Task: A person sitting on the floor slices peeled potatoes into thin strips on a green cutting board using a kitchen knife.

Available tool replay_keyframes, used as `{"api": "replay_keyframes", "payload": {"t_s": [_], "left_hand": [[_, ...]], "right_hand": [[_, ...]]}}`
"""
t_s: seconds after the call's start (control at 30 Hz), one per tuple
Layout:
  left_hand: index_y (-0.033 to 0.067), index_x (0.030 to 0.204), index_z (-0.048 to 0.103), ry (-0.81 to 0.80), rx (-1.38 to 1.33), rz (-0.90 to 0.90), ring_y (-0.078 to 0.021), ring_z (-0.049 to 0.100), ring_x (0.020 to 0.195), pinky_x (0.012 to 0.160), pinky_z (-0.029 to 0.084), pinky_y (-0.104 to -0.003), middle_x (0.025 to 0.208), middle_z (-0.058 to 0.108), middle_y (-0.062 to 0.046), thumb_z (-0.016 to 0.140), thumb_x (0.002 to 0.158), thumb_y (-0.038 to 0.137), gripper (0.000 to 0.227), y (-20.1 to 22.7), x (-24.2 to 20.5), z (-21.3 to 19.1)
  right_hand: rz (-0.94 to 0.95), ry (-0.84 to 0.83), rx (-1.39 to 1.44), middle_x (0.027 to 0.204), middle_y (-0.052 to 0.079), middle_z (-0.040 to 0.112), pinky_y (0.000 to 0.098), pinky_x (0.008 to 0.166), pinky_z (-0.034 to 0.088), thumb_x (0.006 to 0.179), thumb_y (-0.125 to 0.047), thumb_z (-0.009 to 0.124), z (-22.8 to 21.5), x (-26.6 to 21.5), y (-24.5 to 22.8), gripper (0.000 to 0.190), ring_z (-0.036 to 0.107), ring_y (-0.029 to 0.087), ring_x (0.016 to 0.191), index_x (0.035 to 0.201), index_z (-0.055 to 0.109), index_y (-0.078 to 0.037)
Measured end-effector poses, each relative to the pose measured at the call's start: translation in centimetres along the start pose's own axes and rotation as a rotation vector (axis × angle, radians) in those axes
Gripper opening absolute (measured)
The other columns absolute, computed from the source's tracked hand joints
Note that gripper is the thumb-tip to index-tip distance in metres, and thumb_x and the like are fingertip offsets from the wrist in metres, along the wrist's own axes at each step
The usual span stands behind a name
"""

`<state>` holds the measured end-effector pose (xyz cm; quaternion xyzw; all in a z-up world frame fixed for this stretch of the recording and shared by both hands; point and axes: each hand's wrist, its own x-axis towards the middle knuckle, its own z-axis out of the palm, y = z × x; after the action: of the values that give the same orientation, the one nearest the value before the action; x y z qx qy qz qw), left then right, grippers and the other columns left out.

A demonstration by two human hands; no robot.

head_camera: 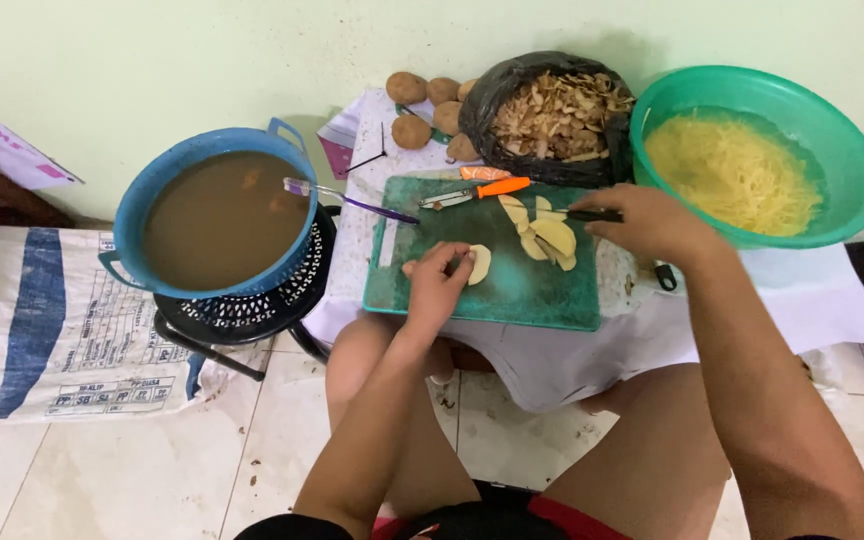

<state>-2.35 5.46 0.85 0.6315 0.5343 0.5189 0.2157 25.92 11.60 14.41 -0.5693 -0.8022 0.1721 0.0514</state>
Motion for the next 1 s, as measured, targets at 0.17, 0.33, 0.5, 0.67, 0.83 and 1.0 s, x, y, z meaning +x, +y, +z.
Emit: {"api": "replay_keyframes", "payload": {"t_s": [0.17, 0.33, 0.5, 0.67, 0.83, 1.0], "left_hand": [[0.0112, 0.1, 0.075, -0.003, -0.002, -0.012, -0.0101, 0.054, 0.07, 0.09, 0.026, -0.03, 0.087, 0.067, 0.006, 0.07, 0.093, 0.023, 0.015, -0.6, -0.2, 0.2], [0.0116, 0.103, 0.076, 0.001, -0.022, -0.027, -0.0101, 0.055, 0.072, 0.09, 0.027, -0.029, 0.094, 0.072, 0.005, 0.071, 0.093, 0.025, 0.018, -1.1, -0.3, 0.5], [0.0148, 0.101, 0.075, -0.004, 0.0, -0.026, -0.0089, 0.054, 0.067, 0.089, 0.025, -0.03, 0.084, 0.069, 0.009, 0.073, 0.091, 0.024, 0.014, -1.0, -0.1, 0.7], [0.0158, 0.101, 0.074, -0.007, -0.016, -0.1, -0.0078, 0.053, 0.064, 0.094, 0.024, -0.03, 0.082, 0.068, 0.01, 0.073, 0.091, 0.024, 0.013, -1.6, -0.1, 1.3], [0.0234, 0.103, 0.071, -0.068, 0.039, -0.164, -0.0199, 0.069, 0.097, 0.096, 0.025, -0.035, 0.09, 0.074, 0.0, 0.073, 0.094, 0.029, 0.01, -1.0, -0.1, 2.5], [0.0218, 0.11, 0.07, -0.165, 0.234, -0.143, -0.0263, 0.062, 0.102, 0.092, 0.027, -0.047, 0.105, 0.074, -0.001, 0.071, 0.095, 0.032, 0.018, 1.3, 0.7, 2.5]], "right_hand": [[-0.036, -0.006, -0.041, 0.124, 0.004, 0.07, 0.0423, 0.092, 0.053, 0.09, -0.023, 0.066, 0.8, 0.6, -0.1, 0.038, 0.066, 0.03, 0.106, 0.127, 0.07, -0.023], [0.166, -0.057, -0.043, 0.116, 0.007, 0.075, 0.0419, 0.084, 0.055, 0.088, -0.021, 0.069, -1.2, -1.4, 0.9, 0.041, 0.069, 0.03, 0.095, 0.129, 0.071, -0.023], [0.119, 0.073, 0.028, 0.111, 0.006, 0.075, 0.039, 0.079, 0.053, 0.091, -0.022, 0.062, -3.0, -5.4, -1.0, 0.042, 0.067, 0.027, 0.089, 0.133, 0.068, -0.02], [0.167, -0.013, 0.188, 0.104, 0.0, 0.078, 0.0338, 0.07, 0.052, 0.096, -0.026, 0.057, 1.5, -8.8, -2.5, 0.04, 0.067, 0.019, 0.077, 0.136, 0.063, -0.027], [0.172, 0.029, 0.395, 0.092, 0.018, 0.077, 0.0534, 0.084, 0.055, 0.103, -0.025, 0.05, 9.2, -11.3, -0.7, 0.043, 0.073, 0.04, 0.096, 0.145, 0.05, -0.025], [0.224, 0.116, 0.636, 0.083, 0.01, 0.069, 0.0443, 0.072, 0.054, 0.106, -0.029, 0.046, 13.2, -11.7, -3.0, 0.041, 0.066, 0.027, 0.076, 0.146, 0.043, -0.023]]}}
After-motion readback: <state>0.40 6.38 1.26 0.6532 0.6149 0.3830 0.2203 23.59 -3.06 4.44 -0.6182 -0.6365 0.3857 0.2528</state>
